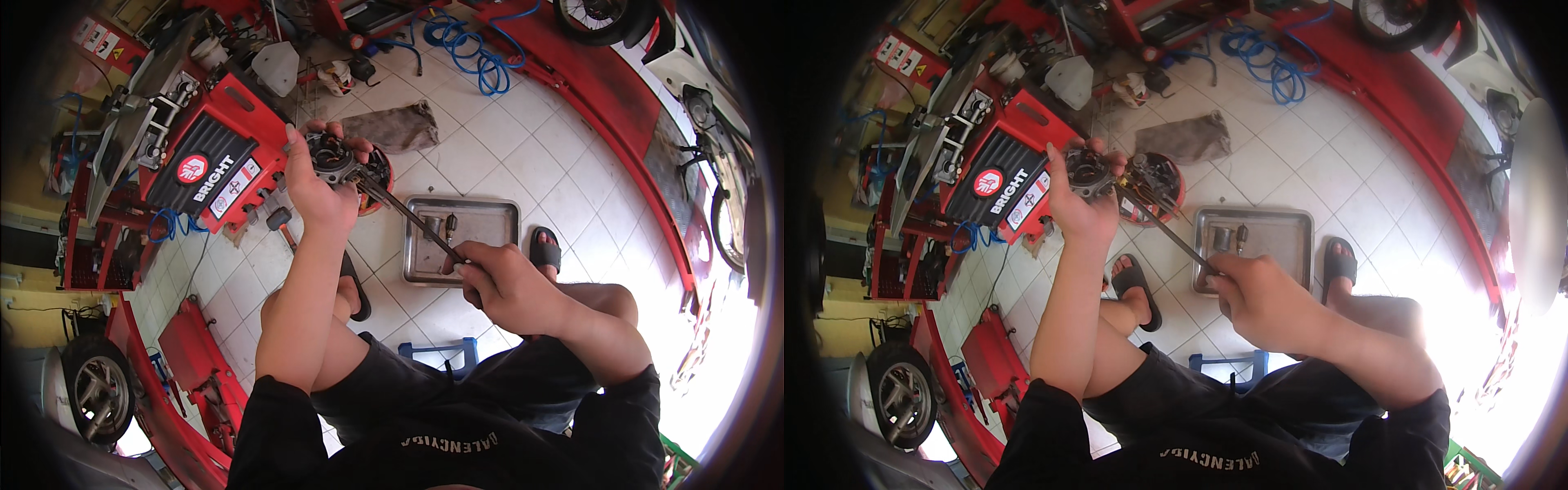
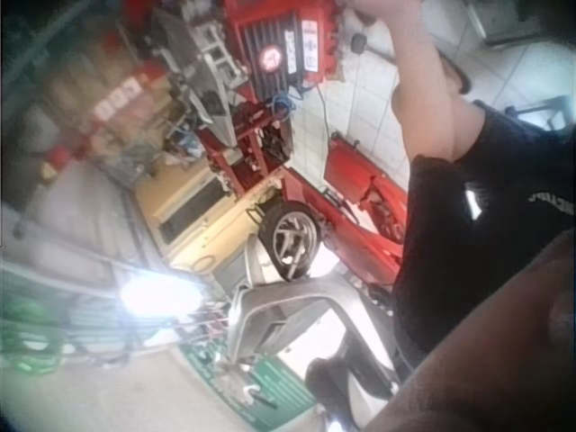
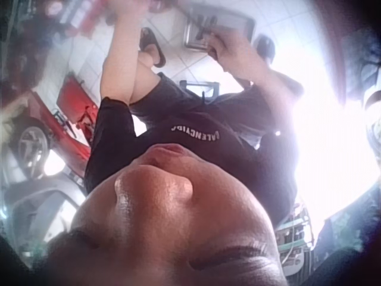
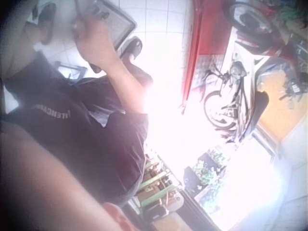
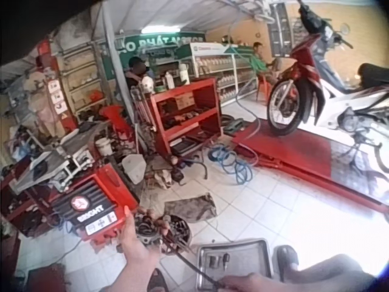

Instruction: The person sits on a low stool in a workshop, using a screwdriver to disassemble a cylindrical mechanical part. They remove screws and internal components, placing them into a metal tray on the floor. The person continues to manipulate the part and its contents with the tool.

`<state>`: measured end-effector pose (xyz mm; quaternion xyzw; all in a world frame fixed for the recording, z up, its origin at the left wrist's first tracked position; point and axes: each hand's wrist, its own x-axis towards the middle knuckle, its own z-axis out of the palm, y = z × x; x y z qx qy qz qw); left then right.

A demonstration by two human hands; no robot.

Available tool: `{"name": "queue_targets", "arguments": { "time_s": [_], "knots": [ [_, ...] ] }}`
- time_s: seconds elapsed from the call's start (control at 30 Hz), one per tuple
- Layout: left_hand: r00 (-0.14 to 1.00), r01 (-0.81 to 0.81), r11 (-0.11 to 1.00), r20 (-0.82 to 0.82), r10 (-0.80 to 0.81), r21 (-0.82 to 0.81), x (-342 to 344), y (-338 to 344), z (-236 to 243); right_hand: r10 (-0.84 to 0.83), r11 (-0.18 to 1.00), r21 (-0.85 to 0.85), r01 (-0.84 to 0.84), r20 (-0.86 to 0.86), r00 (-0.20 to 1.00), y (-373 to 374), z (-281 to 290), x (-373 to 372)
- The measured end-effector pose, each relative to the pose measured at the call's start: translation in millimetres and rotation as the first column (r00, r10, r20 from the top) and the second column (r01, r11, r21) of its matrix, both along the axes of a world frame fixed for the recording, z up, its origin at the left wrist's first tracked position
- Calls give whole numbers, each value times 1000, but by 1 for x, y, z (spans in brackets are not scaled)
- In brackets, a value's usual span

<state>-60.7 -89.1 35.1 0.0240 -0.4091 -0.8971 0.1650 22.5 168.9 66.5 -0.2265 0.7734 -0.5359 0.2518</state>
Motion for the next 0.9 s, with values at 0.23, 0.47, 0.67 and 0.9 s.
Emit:
{"name": "queue_targets", "arguments": {
  "time_s": [0.23, 0.47, 0.67, 0.9],
  "knots": [
    [998, 11, 998, -59, -14, -67, 1, -2, 3, 40, 938, 337, 78, -328, 944, -1, -5, -2],
    [938, 302, 951, -154, -310, -74, -2, -2, 21, 129, 978, -202, -58, 362, 923, -8, -37, -13],
    [880, 404, 893, -180, -439, -200, -2, 0, 13, 178, 981, -155, -120, 451, 874, -10, -30, -13],
    [885, 418, 898, -161, -436, -134, 1, 4, 9, 146, 986, -117, -117, 289, 946, -13, -40, -8]
  ]
}}
